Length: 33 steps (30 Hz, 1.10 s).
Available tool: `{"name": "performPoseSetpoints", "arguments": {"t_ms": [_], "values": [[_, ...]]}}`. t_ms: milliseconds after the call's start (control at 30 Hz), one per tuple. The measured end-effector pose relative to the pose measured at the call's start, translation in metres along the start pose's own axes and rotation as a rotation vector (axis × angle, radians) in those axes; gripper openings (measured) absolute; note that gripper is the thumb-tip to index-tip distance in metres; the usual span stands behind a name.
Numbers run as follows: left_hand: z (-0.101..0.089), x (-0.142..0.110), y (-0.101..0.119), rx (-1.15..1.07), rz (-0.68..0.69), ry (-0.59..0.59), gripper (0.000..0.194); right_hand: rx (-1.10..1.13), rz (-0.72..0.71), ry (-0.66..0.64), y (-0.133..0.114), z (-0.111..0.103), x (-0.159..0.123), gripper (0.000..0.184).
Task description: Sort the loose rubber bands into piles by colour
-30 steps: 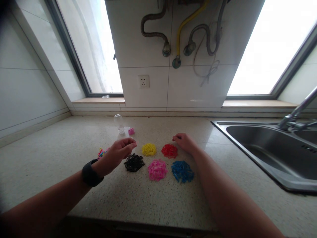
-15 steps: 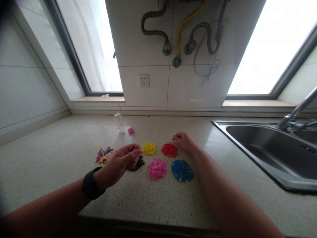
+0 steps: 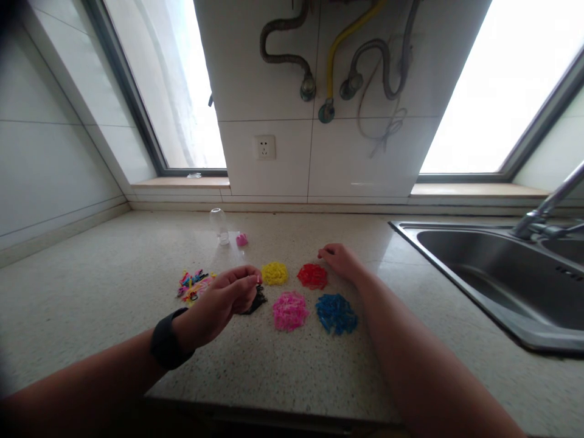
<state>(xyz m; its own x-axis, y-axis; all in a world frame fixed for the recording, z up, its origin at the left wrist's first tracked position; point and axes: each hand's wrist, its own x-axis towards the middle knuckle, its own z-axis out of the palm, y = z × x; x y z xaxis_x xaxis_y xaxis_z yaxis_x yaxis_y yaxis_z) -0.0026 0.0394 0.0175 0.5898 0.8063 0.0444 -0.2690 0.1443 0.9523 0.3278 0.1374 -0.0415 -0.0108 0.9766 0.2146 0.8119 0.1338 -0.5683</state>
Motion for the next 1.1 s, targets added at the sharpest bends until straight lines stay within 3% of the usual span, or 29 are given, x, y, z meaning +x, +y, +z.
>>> {"name": "performPoseSetpoints", "arguments": {"t_ms": [467, 667, 1100], "values": [[0.0013, -0.0025, 0.0004, -0.139, -0.009, -0.035, 0.020, 0.020, 0.003, -0.009, -0.0035, -0.0014, -0.0013, 0.039], [0.0010, -0.0040, 0.0043, -0.071, -0.015, 0.045, 0.020, 0.004, 0.007, 0.000, -0.0034, -0.0010, -0.0008, 0.038], [0.0020, -0.0035, 0.0049, -0.093, 0.053, 0.028, 0.017, 0.007, 0.023, -0.002, -0.0046, -0.0006, -0.0017, 0.038]]}}
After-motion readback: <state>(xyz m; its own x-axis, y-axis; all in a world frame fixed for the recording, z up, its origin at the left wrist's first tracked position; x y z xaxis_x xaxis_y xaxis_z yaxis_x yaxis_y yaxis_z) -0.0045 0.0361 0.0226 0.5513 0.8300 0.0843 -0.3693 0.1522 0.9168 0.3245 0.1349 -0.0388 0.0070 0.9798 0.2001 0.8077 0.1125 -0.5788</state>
